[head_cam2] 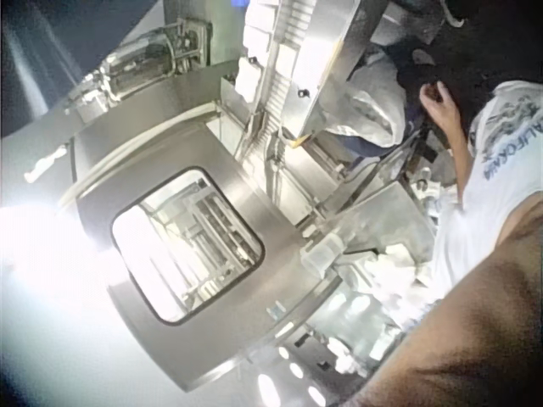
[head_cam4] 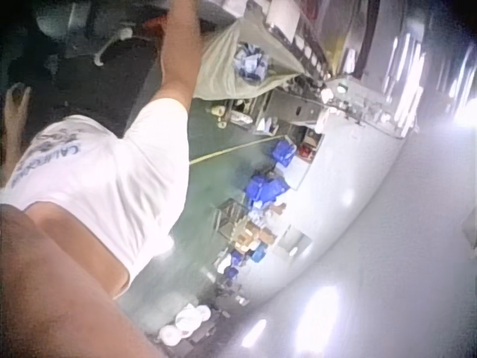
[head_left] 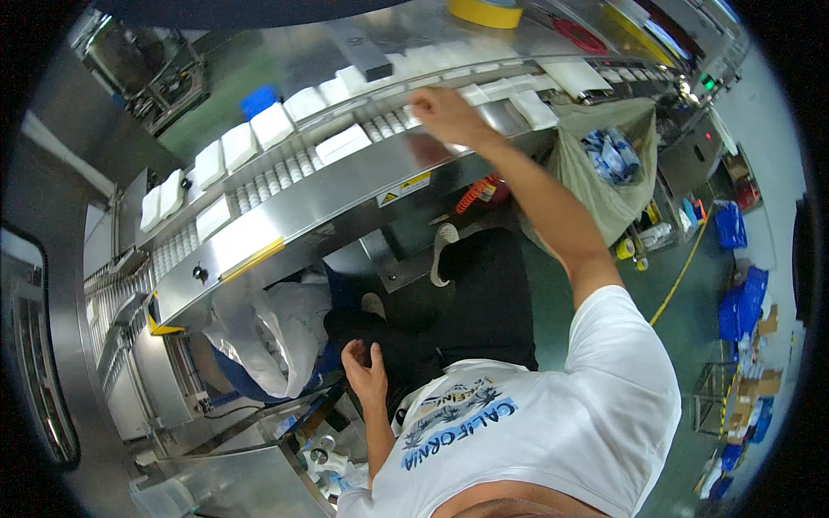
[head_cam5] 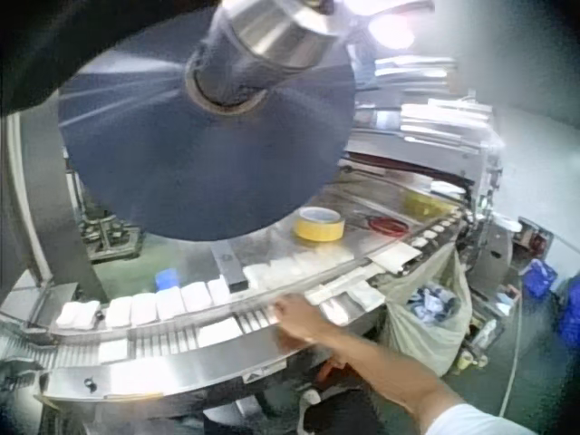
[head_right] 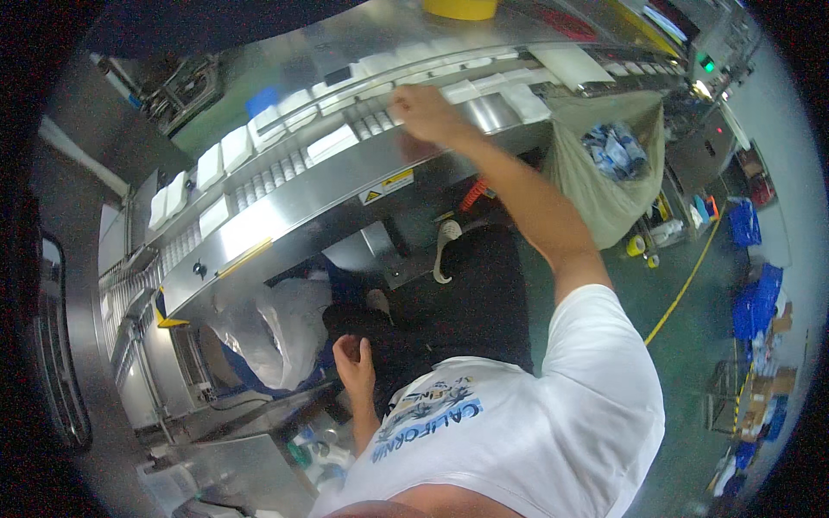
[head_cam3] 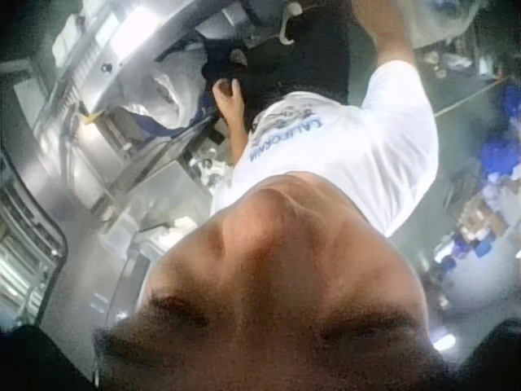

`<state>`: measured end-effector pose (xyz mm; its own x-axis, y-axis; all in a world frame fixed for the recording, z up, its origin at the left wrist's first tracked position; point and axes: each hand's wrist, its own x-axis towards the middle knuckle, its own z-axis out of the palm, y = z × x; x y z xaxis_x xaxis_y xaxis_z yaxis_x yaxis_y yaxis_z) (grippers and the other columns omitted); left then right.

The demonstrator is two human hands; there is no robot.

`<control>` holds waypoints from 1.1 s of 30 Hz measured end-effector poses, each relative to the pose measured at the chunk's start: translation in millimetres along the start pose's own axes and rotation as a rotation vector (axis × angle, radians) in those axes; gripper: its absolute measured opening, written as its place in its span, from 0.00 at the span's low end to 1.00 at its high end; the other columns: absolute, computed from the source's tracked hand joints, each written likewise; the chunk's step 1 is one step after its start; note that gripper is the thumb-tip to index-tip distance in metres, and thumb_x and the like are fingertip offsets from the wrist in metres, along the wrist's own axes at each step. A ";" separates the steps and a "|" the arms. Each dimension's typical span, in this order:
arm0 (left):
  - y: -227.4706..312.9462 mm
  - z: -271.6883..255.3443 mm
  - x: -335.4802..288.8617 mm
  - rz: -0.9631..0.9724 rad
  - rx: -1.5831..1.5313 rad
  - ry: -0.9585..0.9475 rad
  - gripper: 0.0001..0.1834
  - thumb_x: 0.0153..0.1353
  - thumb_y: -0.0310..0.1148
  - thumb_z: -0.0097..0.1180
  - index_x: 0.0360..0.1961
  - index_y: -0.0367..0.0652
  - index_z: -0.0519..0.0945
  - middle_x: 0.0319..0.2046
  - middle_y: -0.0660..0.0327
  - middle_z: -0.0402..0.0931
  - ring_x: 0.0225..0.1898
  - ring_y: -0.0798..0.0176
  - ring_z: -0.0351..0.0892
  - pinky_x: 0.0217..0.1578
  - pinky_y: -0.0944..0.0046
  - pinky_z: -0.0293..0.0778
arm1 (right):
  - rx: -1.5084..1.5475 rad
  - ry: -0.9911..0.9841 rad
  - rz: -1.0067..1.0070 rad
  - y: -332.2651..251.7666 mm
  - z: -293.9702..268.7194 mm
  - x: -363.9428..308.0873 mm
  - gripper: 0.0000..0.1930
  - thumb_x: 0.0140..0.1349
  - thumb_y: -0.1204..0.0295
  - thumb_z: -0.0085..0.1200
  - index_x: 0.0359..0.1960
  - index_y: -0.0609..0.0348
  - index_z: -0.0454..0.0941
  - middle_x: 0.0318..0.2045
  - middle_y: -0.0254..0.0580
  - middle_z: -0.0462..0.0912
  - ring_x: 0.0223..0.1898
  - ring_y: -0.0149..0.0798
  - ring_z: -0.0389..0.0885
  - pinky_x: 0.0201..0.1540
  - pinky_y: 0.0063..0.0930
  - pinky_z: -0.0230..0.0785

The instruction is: The person stands in a factory setting and repeatedly picks up white folded towels from a conveyor belt. They unfold each towel, refold it into a smaller square, and place it back onto the belt. The person handles the towels one at a time, ensuring they are neatly folded before continuing the process.

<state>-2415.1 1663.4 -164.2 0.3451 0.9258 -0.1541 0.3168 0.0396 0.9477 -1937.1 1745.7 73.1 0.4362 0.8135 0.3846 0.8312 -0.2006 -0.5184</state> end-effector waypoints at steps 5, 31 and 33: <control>-46.6 5.4 6.3 0.155 0.356 0.029 0.27 0.67 0.38 0.67 0.59 0.31 0.73 0.54 0.42 0.74 0.57 0.40 0.75 0.61 0.47 0.70 | 0.103 -0.115 -0.185 -43.9 100.3 52.4 0.15 0.66 0.60 0.60 0.38 0.62 0.87 0.34 0.54 0.88 0.37 0.53 0.87 0.42 0.45 0.77; -55.7 22.3 16.0 0.360 0.646 0.195 0.18 0.58 0.34 0.69 0.46 0.38 0.80 0.50 0.47 0.76 0.53 0.40 0.74 0.53 0.45 0.71 | 1.235 -0.349 0.556 -86.8 94.9 83.3 0.13 0.65 0.67 0.70 0.50 0.53 0.86 0.45 0.37 0.88 0.42 0.34 0.87 0.43 0.29 0.85; -57.1 19.3 15.6 0.365 0.638 0.203 0.18 0.58 0.34 0.69 0.46 0.38 0.80 0.50 0.47 0.76 0.53 0.40 0.75 0.54 0.45 0.71 | 1.262 -0.336 0.559 -92.7 93.3 78.1 0.13 0.65 0.68 0.69 0.49 0.53 0.85 0.45 0.37 0.88 0.42 0.35 0.87 0.44 0.30 0.86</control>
<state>-2410.8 1668.3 -226.1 0.3760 0.8921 0.2506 0.6843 -0.4497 0.5740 -2012.2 1878.7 79.9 0.3499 0.9155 -0.1985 -0.3592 -0.0646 -0.9310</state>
